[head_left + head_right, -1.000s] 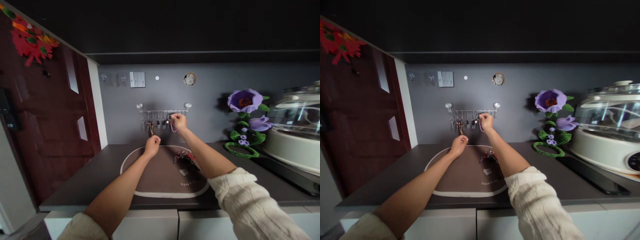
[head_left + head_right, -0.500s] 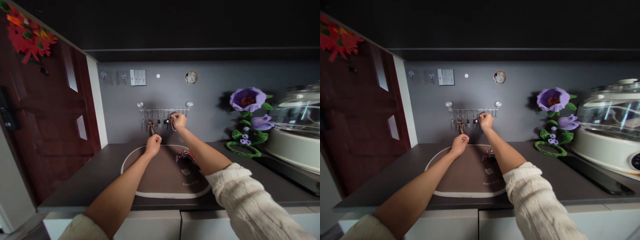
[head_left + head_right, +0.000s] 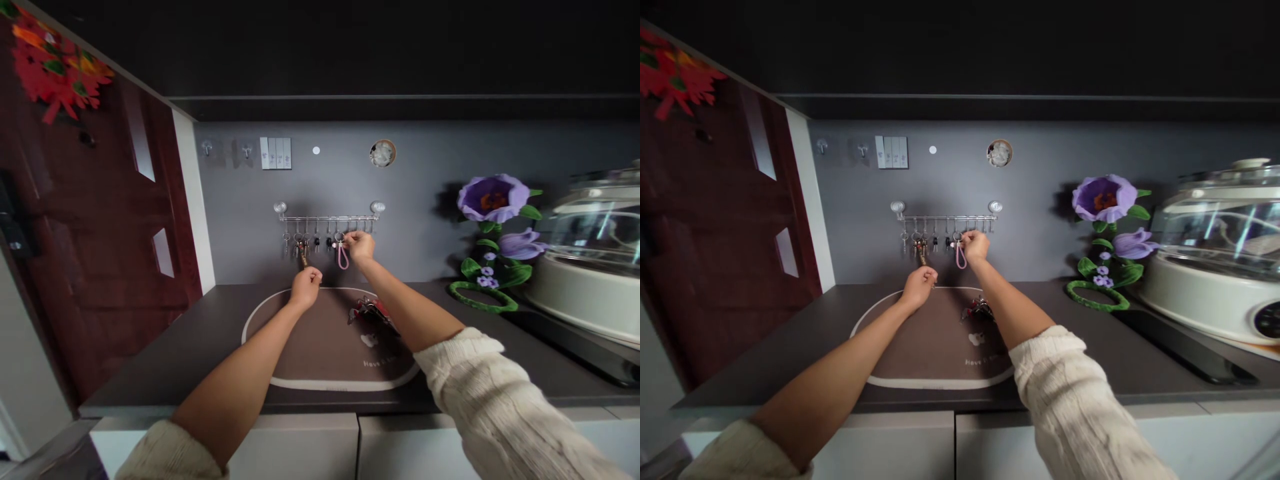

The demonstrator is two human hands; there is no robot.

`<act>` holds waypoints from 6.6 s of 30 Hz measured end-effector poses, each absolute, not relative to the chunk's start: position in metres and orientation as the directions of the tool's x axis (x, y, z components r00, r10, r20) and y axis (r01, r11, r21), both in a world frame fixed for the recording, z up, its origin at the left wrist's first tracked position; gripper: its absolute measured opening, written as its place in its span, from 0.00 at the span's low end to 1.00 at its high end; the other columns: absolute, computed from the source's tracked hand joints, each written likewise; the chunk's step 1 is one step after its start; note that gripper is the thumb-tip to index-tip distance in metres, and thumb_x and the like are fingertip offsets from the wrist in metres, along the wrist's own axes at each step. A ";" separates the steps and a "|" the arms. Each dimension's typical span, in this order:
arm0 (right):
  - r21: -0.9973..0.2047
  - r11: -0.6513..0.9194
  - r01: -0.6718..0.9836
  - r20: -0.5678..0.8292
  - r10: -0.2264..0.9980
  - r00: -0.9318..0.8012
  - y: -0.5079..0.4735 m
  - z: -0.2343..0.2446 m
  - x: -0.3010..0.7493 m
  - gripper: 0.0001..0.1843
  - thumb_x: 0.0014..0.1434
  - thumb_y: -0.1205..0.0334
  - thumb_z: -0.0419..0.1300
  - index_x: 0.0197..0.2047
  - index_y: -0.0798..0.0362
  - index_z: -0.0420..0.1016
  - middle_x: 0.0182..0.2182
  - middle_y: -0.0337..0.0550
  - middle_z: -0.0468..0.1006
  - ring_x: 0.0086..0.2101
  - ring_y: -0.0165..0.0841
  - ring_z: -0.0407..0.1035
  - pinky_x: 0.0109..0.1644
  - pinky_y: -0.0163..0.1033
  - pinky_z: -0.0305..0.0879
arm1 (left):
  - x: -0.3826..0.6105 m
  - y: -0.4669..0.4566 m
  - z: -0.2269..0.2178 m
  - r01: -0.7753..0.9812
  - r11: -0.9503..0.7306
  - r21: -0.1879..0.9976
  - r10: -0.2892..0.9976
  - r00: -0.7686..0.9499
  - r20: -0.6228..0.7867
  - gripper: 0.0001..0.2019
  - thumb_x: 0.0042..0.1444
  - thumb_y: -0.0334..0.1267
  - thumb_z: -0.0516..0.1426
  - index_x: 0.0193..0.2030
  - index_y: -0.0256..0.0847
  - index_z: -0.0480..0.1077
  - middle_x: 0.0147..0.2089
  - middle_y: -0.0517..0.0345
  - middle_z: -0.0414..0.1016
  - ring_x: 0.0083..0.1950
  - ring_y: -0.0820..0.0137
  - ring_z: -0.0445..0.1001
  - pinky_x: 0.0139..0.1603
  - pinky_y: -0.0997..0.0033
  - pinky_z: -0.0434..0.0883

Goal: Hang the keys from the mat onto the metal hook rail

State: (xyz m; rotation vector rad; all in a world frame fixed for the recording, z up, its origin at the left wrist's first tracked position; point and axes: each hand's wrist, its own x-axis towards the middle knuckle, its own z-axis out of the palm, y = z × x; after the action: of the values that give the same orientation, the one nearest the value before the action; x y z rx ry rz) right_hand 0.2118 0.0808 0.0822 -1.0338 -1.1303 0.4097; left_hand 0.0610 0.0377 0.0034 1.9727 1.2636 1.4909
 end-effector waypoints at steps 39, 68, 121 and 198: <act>-0.881 0.266 0.392 0.251 0.964 -0.090 -0.035 0.021 0.275 0.06 0.48 0.63 0.54 0.25 0.57 0.65 0.15 0.34 0.63 0.16 0.21 0.52 0.21 0.29 0.49 | 0.107 -0.014 0.007 0.253 -0.324 0.911 0.942 0.177 0.286 0.01 0.42 0.27 0.54 0.24 0.34 0.67 0.19 0.62 0.65 0.20 0.79 0.60 0.25 0.77 0.59; -0.700 0.327 0.635 0.374 0.925 -0.065 -0.023 0.007 0.279 0.05 0.42 0.67 0.56 0.23 0.56 0.73 0.16 0.36 0.68 0.19 0.23 0.57 0.25 0.30 0.53 | 0.125 0.006 -0.010 0.171 -0.246 0.954 0.958 0.194 0.213 0.02 0.44 0.28 0.56 0.24 0.32 0.71 0.20 0.60 0.69 0.21 0.80 0.62 0.30 0.76 0.63; -0.784 0.515 0.346 0.500 0.855 -0.139 -0.031 0.020 0.258 0.12 0.47 0.57 0.56 0.31 0.57 0.71 0.26 0.40 0.72 0.26 0.26 0.63 0.34 0.34 0.59 | 0.102 -0.004 0.028 -0.524 -0.038 0.851 0.934 0.285 0.217 0.01 0.50 0.28 0.54 0.31 0.34 0.64 0.33 0.52 0.74 0.38 0.72 0.73 0.49 0.62 0.65; -0.294 0.464 0.836 0.774 0.628 -0.076 0.086 0.121 0.259 0.09 0.44 0.70 0.56 0.29 0.50 0.74 0.26 0.37 0.76 0.33 0.31 0.68 0.43 0.38 0.57 | 0.105 0.012 0.018 -0.169 -0.125 0.978 0.991 0.022 0.130 0.04 0.46 0.33 0.56 0.29 0.34 0.68 0.30 0.53 0.73 0.23 0.81 0.65 0.22 0.82 0.60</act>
State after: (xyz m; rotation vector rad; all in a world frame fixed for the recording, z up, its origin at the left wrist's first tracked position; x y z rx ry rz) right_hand 0.2586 0.0858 0.1212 -1.2460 -1.7879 -0.2816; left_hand 0.1048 0.0120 0.0176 1.1908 0.9969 1.3522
